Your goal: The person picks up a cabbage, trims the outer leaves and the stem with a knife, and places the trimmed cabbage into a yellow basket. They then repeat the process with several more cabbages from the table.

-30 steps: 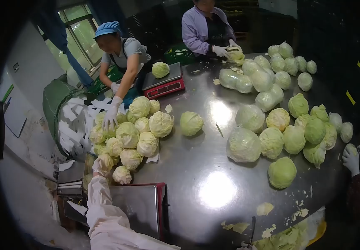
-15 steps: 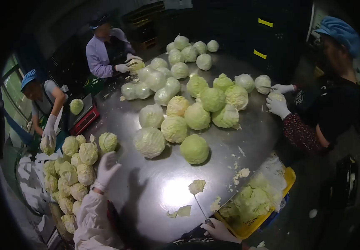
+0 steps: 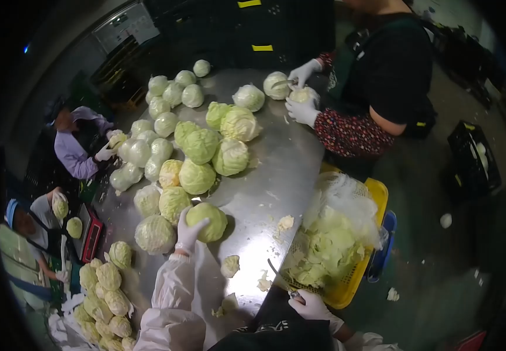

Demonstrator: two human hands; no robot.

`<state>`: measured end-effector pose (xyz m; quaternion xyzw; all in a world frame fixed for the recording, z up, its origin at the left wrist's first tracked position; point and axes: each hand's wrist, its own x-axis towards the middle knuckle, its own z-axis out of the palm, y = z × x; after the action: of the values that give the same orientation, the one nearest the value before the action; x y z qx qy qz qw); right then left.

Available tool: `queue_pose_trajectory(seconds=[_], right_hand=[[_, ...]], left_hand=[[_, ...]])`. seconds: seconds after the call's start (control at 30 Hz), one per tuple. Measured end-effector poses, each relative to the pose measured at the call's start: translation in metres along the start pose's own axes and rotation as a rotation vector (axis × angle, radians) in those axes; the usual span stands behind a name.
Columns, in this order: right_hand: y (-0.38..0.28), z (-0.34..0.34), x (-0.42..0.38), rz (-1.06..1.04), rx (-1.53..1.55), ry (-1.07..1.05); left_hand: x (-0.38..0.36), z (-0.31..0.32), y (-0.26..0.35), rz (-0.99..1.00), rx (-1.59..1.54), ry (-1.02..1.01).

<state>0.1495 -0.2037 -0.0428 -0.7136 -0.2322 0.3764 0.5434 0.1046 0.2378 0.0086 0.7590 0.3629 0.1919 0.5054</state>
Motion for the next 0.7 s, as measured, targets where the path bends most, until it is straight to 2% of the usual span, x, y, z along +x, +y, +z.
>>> queue_pose_trajectory(seconds=[0.1, 0.17, 0.23, 0.3, 0.37, 0.43, 0.47, 0.5, 0.57, 0.6, 0.63, 0.7], right_hand=[[-0.022, -0.002, 0.010, -0.036, -0.072, 0.010], [-0.028, 0.009, 0.019, -0.183, -0.044, 0.015], [-0.034, 0.021, 0.030, -0.146, -0.097, -0.067], [-0.051, 0.026, 0.042, -0.001, -0.093, -0.178], [-0.050, 0.040, 0.046, -0.031, -0.091, -0.203], [-0.036, 0.059, 0.050, -0.152, -0.188, -0.236], [-0.031, 0.065, 0.053, -0.015, -0.230, -0.382], [-0.025, 0.068, 0.052, -0.010, -0.225, -0.395], [-0.031, 0.072, 0.053, -0.057, -0.351, -0.398], [-0.036, 0.077, 0.053, -0.076, -0.400, -0.430], [-0.047, 0.075, 0.053, -0.071, -0.395, -0.450], [-0.066, 0.072, 0.055, -0.150, -0.469, -0.552]], left_hand=[[-0.065, 0.006, -0.011, -0.399, -0.902, -0.099], [-0.110, 0.017, -0.026, -0.410, -1.008, -0.122], [-0.150, 0.029, -0.022, -0.471, -1.073, -0.171], [-0.185, 0.045, -0.003, -0.559, -1.265, -0.166], [-0.212, 0.050, -0.012, -0.588, -1.287, -0.125], [-0.234, 0.046, -0.010, -0.625, -1.047, -0.075], [-0.244, 0.042, -0.006, -0.625, -0.960, -0.016], [-0.253, 0.036, -0.010, -0.634, -0.957, -0.004], [-0.261, 0.025, 0.001, -0.295, -0.153, 0.127], [-0.265, 0.022, 0.008, -0.222, -0.131, 0.147], [-0.266, 0.026, 0.002, -0.239, -0.125, 0.159], [-0.266, 0.035, -0.017, -0.032, 0.092, 0.186]])
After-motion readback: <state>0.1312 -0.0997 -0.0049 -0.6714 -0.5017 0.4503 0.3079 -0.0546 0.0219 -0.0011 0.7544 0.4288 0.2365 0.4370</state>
